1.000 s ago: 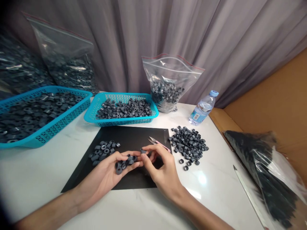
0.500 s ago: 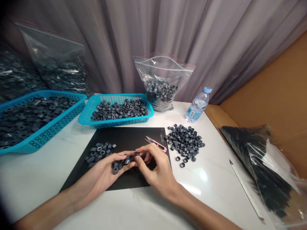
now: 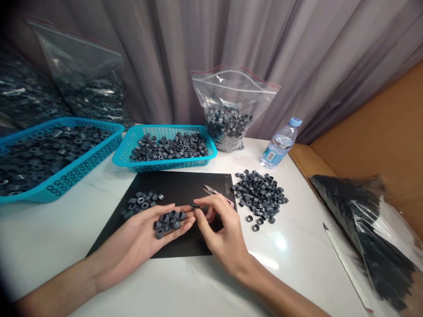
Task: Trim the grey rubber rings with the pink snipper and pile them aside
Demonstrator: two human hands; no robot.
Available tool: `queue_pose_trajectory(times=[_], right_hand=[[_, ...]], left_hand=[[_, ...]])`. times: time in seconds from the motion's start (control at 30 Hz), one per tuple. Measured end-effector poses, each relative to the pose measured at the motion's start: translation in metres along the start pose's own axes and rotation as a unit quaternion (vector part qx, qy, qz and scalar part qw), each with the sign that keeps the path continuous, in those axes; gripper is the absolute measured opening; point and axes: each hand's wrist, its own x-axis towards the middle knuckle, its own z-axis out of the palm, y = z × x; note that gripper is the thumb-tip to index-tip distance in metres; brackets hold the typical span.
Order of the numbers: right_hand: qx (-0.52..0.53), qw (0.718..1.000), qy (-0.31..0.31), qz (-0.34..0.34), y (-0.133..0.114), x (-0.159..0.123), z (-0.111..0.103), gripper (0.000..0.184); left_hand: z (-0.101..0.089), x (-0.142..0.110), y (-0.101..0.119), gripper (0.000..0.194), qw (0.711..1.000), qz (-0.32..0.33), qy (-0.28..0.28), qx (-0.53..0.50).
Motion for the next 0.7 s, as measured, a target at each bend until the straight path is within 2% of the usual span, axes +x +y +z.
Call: queue_pose_trajectory(times=[0.2,0.4,0.53,0.7], right_hand=[[-0.01,0.999,0.004,-0.042,-0.001,-0.004,0.0,0.02],[-0.026,0.996,-0.012,-0.089,-0.005,-0.013,0.002,0.027],[-0.044,0.995,-0.024,-0.081,-0.006,-0.013,0.004,0.028],[-0.043,0.998,-0.02,-0.051,-0.006,-0.009,0.004,0.024]], left_hand=[[0.003,0.001,0.003,0.024,0.999,0.037,0.03,-0.017],[-0.005,0.004,-0.003,0.023,0.997,0.067,0.009,0.026],[-0.012,0.008,-0.008,0.027,0.992,0.09,-0.033,0.084],[-0.013,0.009,-0.008,0.023,0.991,0.095,-0.056,0.071]])
